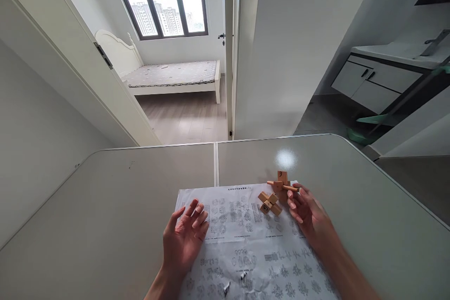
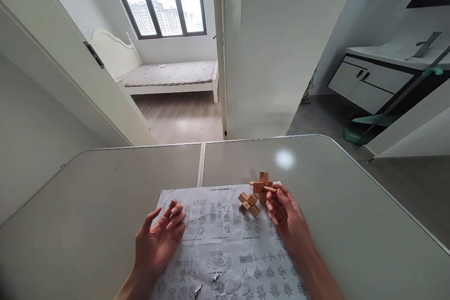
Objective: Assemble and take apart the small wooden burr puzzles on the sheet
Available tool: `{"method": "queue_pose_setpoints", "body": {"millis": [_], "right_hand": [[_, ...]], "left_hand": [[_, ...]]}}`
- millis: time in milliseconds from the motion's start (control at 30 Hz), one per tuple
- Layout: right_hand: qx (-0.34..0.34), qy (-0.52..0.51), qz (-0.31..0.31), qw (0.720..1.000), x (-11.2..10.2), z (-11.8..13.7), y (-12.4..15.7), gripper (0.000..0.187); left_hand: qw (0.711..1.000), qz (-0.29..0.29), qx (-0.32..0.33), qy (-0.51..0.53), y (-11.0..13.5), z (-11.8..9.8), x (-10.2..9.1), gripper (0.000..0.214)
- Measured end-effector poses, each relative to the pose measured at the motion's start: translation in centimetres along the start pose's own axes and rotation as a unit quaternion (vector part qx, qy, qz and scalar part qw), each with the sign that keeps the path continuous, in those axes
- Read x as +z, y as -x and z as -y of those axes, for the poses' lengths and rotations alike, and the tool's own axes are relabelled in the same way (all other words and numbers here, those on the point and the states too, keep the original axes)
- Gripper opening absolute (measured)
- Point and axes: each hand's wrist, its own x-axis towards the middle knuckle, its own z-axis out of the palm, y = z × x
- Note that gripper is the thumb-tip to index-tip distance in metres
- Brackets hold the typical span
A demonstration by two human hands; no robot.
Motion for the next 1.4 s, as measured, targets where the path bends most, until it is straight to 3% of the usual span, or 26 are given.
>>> {"method": "queue_pose_setpoints", "body": {"millis": [167, 300, 467, 567, 633, 767, 900, 967, 1100, 1267, 1400], "right_hand": [[0.001, -0.007, -0.016, 1.0, 0.0, -0.1, 0.3, 0.035], [-0.019, -0.008, -0.019, 1.0, 0.0, 0.0, 0.5, 0.044], [-0.015, -0.084, 0.017, 0.996, -0.2, 0.6, 1.3, 0.042], [0.0, -0.094, 0.069, 0.993, -0.4, 0.6, 2.5, 0.045], [0.022, -0.062, 0.117, 0.991, -0.4, 0.3, 3.4, 0.051], [0.089, 0.052, 0.201, 0.974, 0.9, -0.8, 5.2, 0.051], [0.145, 0.112, 0.383, 0.905, 3.6, -2.2, 6.2, 0.045], [0.153, 0.11, 0.415, 0.89, 4.6, -2.9, 6.5, 0.041], [0.15, 0.132, 0.409, 0.891, 5.3, -3.9, 6.8, 0.035], [0.08, 0.221, 0.305, 0.923, 5.5, -4.4, 6.2, 0.034], [0.072, 0.261, 0.258, 0.927, 5.6, -4.7, 5.8, 0.042]], "left_hand": [[1.0, -0.002, 0.002, -0.007, 0.1, 0.0, 0.0, 0.024], [1.0, 0.0, 0.003, -0.012, 0.0, 0.0, -0.2, 0.025], [0.998, 0.018, 0.008, -0.065, 0.1, 0.1, -0.2, 0.026], [0.987, 0.051, 0.031, -0.152, 0.5, 0.6, 0.3, 0.024], [0.962, 0.078, 0.06, -0.256, 0.8, 1.3, 0.5, 0.023], [0.883, 0.126, 0.105, -0.439, 1.4, 2.7, 0.3, 0.033], [0.866, 0.145, 0.067, -0.474, 1.6, 3.3, -0.2, 0.05], [0.855, 0.155, 0.069, -0.49, 1.5, 3.4, -0.2, 0.055], [0.789, 0.175, 0.112, -0.578, 1.4, 3.7, -0.2, 0.052], [0.718, 0.091, 0.202, -0.66, 1.2, 4.2, -0.4, 0.045], [0.675, 0.065, 0.237, -0.696, 1.0, 4.4, -0.2, 0.043]]}}
